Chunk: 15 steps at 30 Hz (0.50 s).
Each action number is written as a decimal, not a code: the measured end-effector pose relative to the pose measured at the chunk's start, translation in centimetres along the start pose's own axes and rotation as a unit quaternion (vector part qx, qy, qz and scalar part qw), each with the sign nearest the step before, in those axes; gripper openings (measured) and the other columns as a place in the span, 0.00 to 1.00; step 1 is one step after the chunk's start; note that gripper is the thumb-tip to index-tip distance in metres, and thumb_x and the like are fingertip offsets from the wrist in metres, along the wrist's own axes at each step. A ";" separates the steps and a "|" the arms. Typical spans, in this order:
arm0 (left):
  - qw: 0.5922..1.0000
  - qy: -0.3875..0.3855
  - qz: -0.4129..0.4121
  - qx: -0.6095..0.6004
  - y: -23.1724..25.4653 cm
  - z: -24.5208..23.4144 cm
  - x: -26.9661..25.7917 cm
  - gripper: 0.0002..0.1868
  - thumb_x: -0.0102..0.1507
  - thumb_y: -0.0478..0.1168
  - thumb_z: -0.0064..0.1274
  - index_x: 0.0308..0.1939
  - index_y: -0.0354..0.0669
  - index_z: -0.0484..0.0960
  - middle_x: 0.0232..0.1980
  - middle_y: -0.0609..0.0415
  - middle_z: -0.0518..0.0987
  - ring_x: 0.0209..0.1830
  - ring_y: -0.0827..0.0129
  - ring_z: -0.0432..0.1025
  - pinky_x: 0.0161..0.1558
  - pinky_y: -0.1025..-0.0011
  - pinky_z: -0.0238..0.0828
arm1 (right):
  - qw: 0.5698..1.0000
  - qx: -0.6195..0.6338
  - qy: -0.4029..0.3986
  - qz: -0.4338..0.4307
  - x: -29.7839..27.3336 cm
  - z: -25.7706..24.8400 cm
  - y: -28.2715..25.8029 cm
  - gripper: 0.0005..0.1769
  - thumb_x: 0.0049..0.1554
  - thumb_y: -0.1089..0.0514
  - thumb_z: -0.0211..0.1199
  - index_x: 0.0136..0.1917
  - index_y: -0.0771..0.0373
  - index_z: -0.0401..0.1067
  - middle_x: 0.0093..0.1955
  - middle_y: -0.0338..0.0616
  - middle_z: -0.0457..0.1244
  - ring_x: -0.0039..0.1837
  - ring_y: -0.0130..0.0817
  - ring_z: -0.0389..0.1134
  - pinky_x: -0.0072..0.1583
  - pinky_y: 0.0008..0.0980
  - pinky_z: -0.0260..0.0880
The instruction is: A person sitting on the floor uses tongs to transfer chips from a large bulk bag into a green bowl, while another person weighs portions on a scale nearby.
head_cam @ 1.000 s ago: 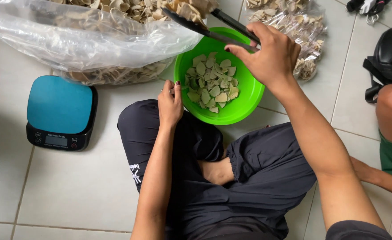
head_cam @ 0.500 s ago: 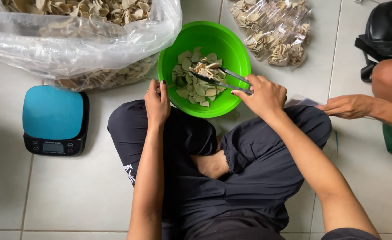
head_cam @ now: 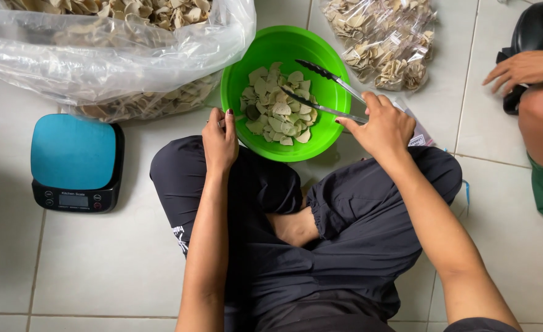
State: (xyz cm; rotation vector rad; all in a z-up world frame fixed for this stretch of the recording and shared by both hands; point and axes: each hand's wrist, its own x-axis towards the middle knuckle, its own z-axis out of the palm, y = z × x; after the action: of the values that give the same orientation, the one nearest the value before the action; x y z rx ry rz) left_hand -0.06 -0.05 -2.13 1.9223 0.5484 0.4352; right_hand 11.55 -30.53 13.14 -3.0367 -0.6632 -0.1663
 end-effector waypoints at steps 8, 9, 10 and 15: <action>1.000 -0.005 -0.022 -0.015 1.8 -0.6 0.1 0.18 0.76 0.50 0.41 0.35 0.44 0.69 0.24 0.43 0.71 0.28 0.44 0.72 0.35 0.55 0.68 | 0.988 0.138 0.057 -0.029 6.1 -2.6 -3.2 0.37 0.53 0.32 0.79 0.63 0.58 0.73 0.44 0.40 0.66 0.41 0.47 0.73 0.46 0.50 0.72; 0.999 -0.017 -0.045 -0.016 2.2 -0.7 0.1 0.18 0.75 0.50 0.42 0.34 0.45 0.64 0.23 0.51 0.67 0.26 0.56 0.63 0.32 0.60 0.61 | 0.993 0.100 0.052 -0.030 7.5 -2.9 -4.3 0.39 0.54 0.28 0.77 0.64 0.55 0.71 0.47 0.36 0.67 0.43 0.44 0.72 0.42 0.48 0.68; 0.997 -0.029 -0.067 -0.018 2.6 -0.9 0.3 0.19 0.74 0.50 0.42 0.32 0.46 0.60 0.23 0.59 0.62 0.24 0.68 0.53 0.30 0.65 0.53 | 0.996 0.062 0.048 -0.030 8.9 -3.3 -5.5 0.41 0.54 0.25 0.74 0.66 0.52 0.69 0.50 0.31 0.69 0.45 0.42 0.71 0.38 0.45 0.63; 0.996 -0.027 -0.087 -0.022 3.3 -1.1 0.3 0.19 0.74 0.49 0.43 0.32 0.46 0.60 0.22 0.57 0.61 0.23 0.66 0.53 0.30 0.64 0.54 | 0.999 0.006 -0.021 -0.049 15.5 -3.2 -13.9 0.43 0.59 0.19 0.65 0.67 0.55 0.66 0.54 0.39 0.66 0.47 0.41 0.68 0.43 0.41 0.64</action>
State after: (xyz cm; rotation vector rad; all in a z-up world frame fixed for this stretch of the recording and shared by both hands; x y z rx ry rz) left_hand 0.18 -0.16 1.35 1.8216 0.6583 0.2807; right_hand 19.43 -11.62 18.07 -3.0053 -0.8151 -0.0998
